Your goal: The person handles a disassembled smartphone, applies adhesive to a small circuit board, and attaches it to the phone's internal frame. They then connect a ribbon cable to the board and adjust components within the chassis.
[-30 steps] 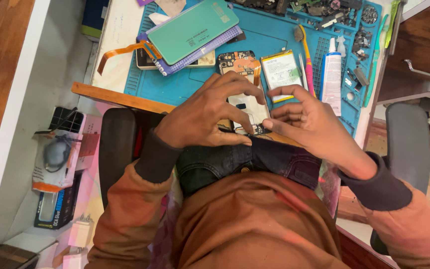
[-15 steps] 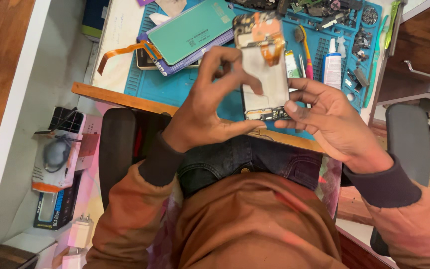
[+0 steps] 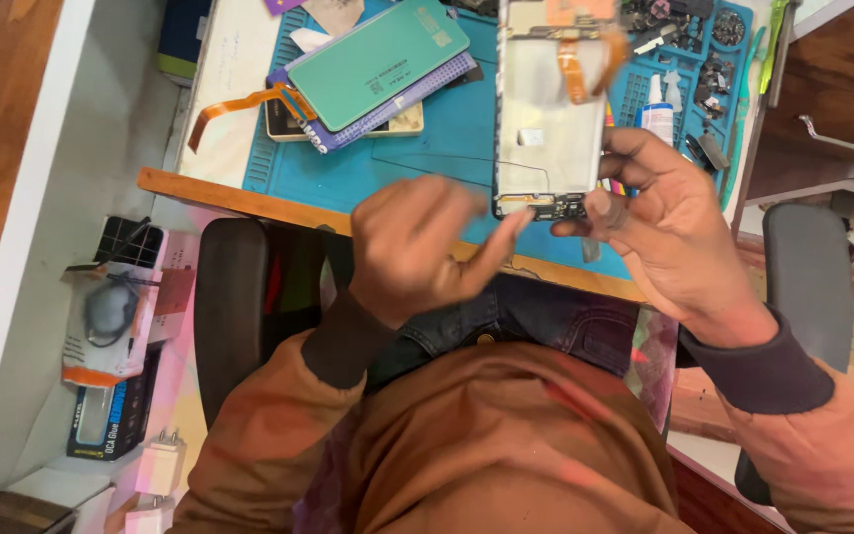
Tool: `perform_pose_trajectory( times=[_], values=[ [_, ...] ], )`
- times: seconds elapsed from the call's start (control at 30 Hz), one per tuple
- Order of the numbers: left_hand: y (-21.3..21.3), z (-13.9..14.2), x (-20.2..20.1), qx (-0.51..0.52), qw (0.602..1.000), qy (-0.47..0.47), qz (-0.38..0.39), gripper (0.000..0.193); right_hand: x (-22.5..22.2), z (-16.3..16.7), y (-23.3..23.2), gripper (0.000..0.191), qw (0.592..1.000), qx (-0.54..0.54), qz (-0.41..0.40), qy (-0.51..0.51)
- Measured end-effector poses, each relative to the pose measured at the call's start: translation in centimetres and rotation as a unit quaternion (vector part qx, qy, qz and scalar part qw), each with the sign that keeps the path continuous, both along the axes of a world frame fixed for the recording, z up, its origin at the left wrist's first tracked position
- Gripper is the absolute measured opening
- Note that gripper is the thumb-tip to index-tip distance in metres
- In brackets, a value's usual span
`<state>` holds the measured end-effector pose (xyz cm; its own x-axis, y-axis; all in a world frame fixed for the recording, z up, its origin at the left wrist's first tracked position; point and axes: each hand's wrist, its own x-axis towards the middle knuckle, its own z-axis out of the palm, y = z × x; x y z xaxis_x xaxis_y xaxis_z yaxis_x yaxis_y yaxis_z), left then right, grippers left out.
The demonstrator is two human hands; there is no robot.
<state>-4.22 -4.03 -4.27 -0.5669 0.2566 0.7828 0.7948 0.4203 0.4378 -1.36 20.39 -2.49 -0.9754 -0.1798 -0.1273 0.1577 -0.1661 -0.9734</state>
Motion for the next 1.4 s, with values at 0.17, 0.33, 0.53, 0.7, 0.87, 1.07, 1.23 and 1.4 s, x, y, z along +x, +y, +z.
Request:
perform_pose_trajectory(
  times=[0.17, 0.33, 0.53, 0.7, 0.87, 1.07, 1.23, 1.4],
  values=[
    [0.3, -1.4, -0.8, 0.153, 0.903, -0.369, -0.158, 0.049, 0.0, 0.1, 0.1, 0.054, 0.999, 0.039, 0.002, 0.028],
    [0.1, -1.7, -0.9, 0.217, 0.807, -0.480, -0.266, 0.060, 0.0, -0.5, -0.2, 0.051, 0.997, 0.057, 0.017, 0.048],
    [0.2, -1.6, -1.1, 0.227, 0.799, -0.489, -0.266, 0.062, 0.0, -0.2, -0.3, 0.053, 0.996, 0.059, 0.041, 0.056],
    [0.4, -2.1, -1.0, 0.234, 0.810, -0.469, -0.261, 0.065, 0.1, 0.1, -0.7, 0.048, 0.998, 0.036, 0.032, 0.048],
    [0.6, -2.6, -0.8, 0.223, 0.830, -0.450, -0.245, 0.063, 0.3, 0.2, -1.2, 0.045, 0.999, 0.026, 0.012, 0.023],
    [0.7, -2.6, -0.7, 0.218, 0.828, -0.455, -0.244, 0.062, 0.3, -0.3, -1.3, 0.045, 1.000, 0.008, 0.002, -0.010],
    [0.7, -2.6, -0.8, 0.197, 0.838, -0.443, -0.250, 0.066, 0.3, -0.3, -1.4, 0.047, 0.999, -0.016, -0.014, -0.037],
    [0.6, -2.7, -1.1, 0.201, 0.829, -0.455, -0.256, 0.068, 0.1, 0.9, -2.0, 0.061, 0.996, 0.083, -0.013, 0.043]
  ],
)
